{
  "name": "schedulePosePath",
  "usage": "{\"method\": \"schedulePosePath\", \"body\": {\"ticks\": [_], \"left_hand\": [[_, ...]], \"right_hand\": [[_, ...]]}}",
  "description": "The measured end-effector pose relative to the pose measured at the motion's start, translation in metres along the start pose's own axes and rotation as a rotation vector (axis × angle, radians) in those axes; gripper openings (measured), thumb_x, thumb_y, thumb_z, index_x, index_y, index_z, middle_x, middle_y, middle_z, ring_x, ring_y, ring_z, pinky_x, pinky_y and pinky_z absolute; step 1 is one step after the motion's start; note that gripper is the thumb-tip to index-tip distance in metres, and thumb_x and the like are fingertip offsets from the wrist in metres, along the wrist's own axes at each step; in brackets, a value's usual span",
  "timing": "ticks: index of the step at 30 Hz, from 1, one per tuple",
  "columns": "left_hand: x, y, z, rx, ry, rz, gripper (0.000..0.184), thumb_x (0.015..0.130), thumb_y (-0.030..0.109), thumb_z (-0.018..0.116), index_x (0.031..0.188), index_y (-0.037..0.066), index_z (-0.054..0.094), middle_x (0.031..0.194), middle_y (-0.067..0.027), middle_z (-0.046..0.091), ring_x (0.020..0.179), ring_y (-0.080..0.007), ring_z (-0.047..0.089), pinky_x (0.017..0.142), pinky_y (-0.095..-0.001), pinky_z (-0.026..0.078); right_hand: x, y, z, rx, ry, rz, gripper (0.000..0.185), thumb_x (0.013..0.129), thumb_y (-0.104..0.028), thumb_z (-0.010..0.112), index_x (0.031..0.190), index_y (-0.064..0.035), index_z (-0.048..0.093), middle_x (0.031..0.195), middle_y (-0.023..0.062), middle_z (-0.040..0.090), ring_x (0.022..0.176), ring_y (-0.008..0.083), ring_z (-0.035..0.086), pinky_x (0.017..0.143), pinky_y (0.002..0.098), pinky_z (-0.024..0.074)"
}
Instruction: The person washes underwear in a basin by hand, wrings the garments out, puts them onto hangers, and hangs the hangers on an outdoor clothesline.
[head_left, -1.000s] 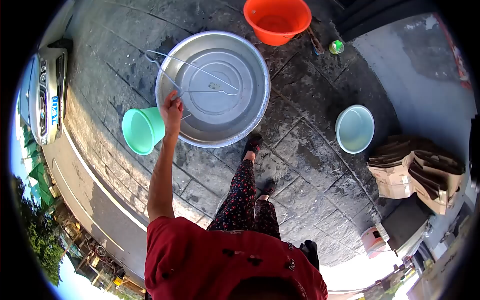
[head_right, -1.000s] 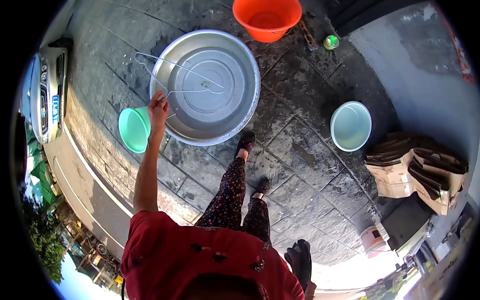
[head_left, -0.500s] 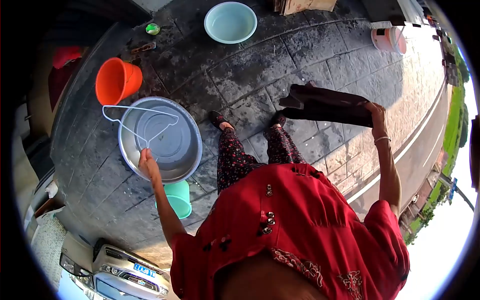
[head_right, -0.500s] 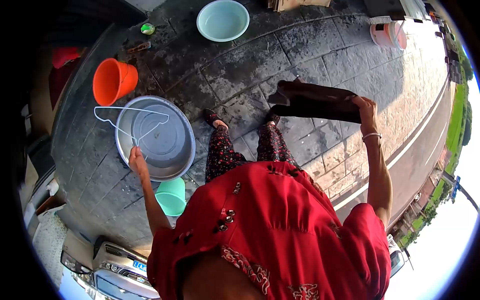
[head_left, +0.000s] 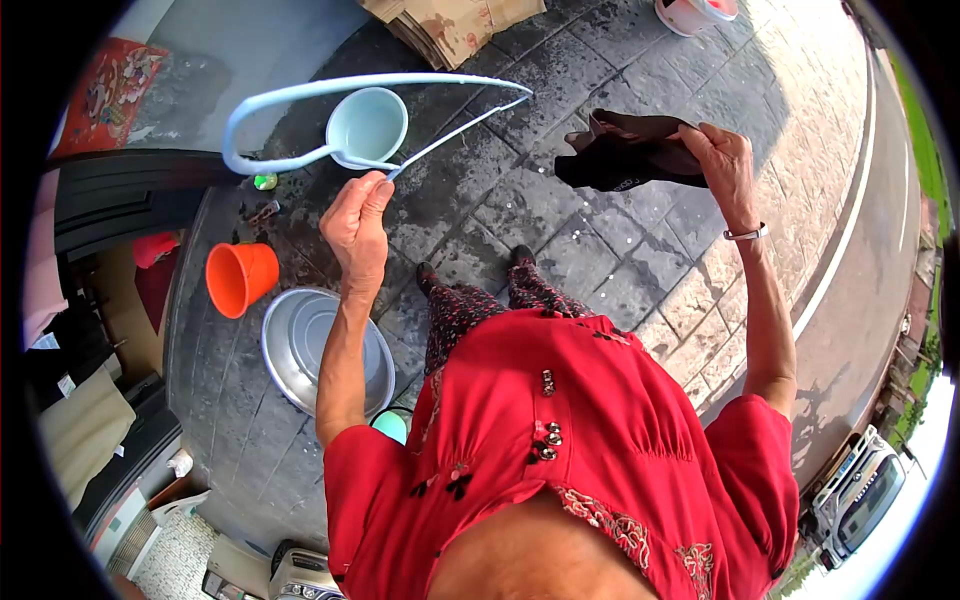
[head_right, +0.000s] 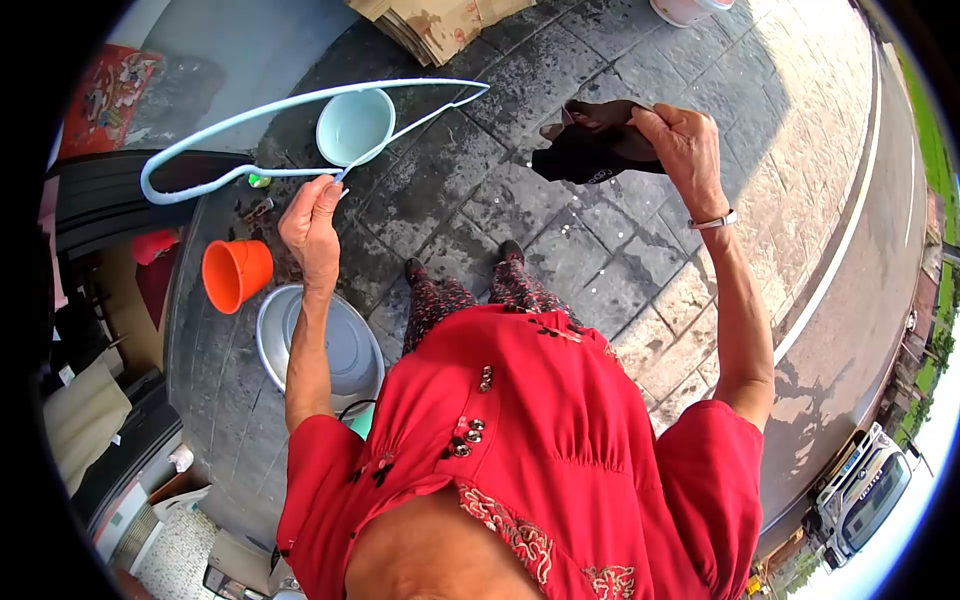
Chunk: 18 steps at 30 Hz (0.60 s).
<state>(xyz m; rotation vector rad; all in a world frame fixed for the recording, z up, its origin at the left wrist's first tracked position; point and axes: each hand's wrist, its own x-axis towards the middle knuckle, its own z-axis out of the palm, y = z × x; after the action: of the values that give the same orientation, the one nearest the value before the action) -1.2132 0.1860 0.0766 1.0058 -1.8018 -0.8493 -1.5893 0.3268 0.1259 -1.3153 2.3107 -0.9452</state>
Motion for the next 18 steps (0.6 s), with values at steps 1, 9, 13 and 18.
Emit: {"method": "schedulePosePath", "body": {"ticks": [1,9,13,18], "left_hand": [[0.010,0.014,0.021,-0.049,-0.046,0.036,0.008,0.082,0.003,0.065,0.086,-0.004,0.064,0.072,-0.0048,0.061,0.063,-0.0111,0.051,0.057,-0.0248,0.041],[0.061,0.062,0.158,-0.175,-0.330,0.178,0.010,0.079,0.003,0.068,0.086,-0.003,0.064,0.072,-0.0073,0.063,0.062,-0.0147,0.057,0.056,-0.0254,0.044],[0.077,0.072,0.217,-0.222,-0.432,0.259,0.010,0.077,0.002,0.068,0.084,-0.003,0.064,0.071,-0.0092,0.062,0.060,-0.0174,0.057,0.056,-0.0262,0.045],[0.105,0.070,0.245,-0.292,-0.440,0.164,0.008,0.079,0.001,0.067,0.085,-0.004,0.064,0.072,-0.0073,0.062,0.062,-0.0133,0.056,0.057,-0.0245,0.044]], "right_hand": [[0.001,0.008,-0.012,0.034,0.006,0.017,0.027,0.080,-0.024,0.061,0.076,0.0022,0.067,0.054,0.0062,0.056,0.051,0.0076,0.053,0.050,0.0240,0.0418],[0.030,0.070,-0.092,0.145,0.128,0.105,0.028,0.080,-0.024,0.061,0.073,0.0026,0.066,0.056,0.0018,0.057,0.053,0.0057,0.053,0.050,0.0223,0.0433],[0.050,0.097,-0.120,0.165,0.248,0.176,0.029,0.080,-0.025,0.061,0.079,0.0030,0.068,0.057,-0.0002,0.057,0.054,0.0052,0.053,0.050,0.0214,0.0427],[0.093,0.133,-0.150,0.078,0.263,0.280,0.030,0.079,-0.027,0.062,0.081,0.0018,0.069,0.058,-0.0016,0.057,0.054,0.0053,0.053,0.050,0.0214,0.0414]]}}
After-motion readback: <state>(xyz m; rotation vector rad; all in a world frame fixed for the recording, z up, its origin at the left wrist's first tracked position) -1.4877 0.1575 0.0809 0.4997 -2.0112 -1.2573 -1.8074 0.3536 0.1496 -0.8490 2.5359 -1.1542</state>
